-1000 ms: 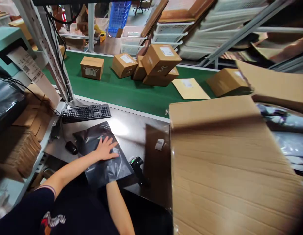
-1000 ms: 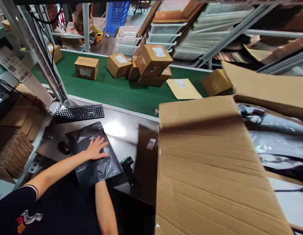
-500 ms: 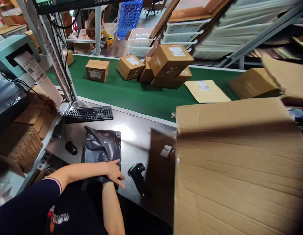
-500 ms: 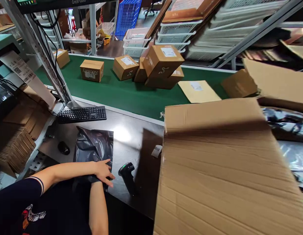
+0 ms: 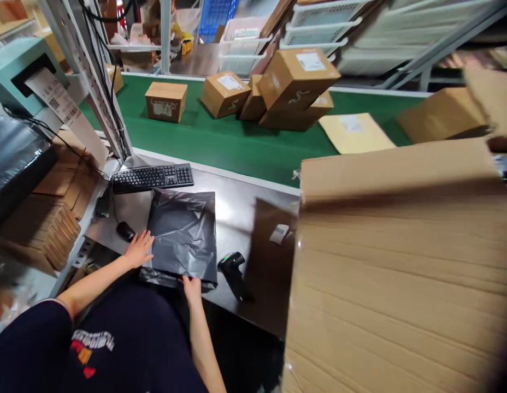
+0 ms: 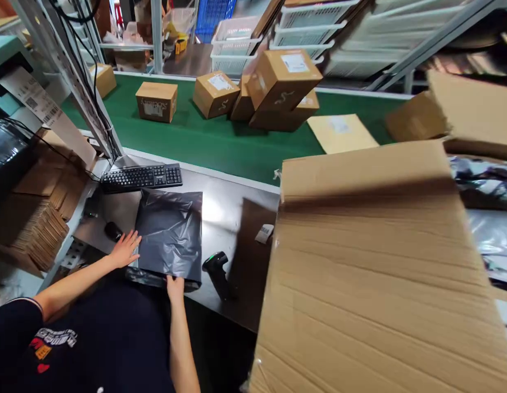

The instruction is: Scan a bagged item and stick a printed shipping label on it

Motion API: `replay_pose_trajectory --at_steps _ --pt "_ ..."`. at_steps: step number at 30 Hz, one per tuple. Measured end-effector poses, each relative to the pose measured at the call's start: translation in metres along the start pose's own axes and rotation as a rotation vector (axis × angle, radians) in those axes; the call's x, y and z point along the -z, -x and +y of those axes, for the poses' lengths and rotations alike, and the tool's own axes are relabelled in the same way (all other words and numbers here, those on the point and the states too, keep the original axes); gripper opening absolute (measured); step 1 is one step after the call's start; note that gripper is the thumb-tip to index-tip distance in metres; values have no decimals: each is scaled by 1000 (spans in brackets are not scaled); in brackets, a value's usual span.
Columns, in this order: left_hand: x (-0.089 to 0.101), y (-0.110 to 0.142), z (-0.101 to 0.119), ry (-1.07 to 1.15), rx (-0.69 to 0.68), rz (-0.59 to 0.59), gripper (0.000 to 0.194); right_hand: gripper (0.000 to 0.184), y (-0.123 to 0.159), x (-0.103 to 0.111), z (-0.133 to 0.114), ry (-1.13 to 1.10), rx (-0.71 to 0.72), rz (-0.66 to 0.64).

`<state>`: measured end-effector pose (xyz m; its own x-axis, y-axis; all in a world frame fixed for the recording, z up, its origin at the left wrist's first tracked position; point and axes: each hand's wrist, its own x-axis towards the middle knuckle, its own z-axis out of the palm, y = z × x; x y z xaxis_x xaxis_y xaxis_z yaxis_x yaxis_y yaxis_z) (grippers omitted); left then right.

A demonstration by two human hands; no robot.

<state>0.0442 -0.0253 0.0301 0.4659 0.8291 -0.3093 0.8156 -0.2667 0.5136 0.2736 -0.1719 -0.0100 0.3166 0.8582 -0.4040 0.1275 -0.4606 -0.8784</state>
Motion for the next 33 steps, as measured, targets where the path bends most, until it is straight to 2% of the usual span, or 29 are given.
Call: replay_pose_trajectory --at_steps 3,5,7,9,13,15,17,22,25,29,33 --pt "-4 29 -11 215 129 52 54 46 48 12 34 -16 -149 1" --pt "-8 45 -14 359 281 67 38 47 65 22 41 29 -129 52" --pt "-13 59 -20 433 418 32 20 44 64 22 31 112 -27 56" --pt "-18 69 -28 507 521 -42 18 37 47 9 10 216 84 -56" --pt "-29 80 -37 765 632 -207 32 31 8 -43 -36 518 230 -447" --pt "-33 84 -37 877 660 -212 36 32 0 -67 -48 594 268 -554" --pt "-37 88 -35 959 671 -176 40 31 -1 -84 -54 614 302 -600" --pt "-41 99 -30 1114 640 -100 38 28 8 -93 -57 740 428 -679" --pt "-43 101 -25 1164 612 -64 39 28 12 -92 -57 726 432 -657" --pt "-44 97 -20 1176 561 -18 39 31 14 -91 -52 641 366 -565" --pt "-43 90 -19 1134 516 38 41 28 10 -89 -44 399 289 -479"
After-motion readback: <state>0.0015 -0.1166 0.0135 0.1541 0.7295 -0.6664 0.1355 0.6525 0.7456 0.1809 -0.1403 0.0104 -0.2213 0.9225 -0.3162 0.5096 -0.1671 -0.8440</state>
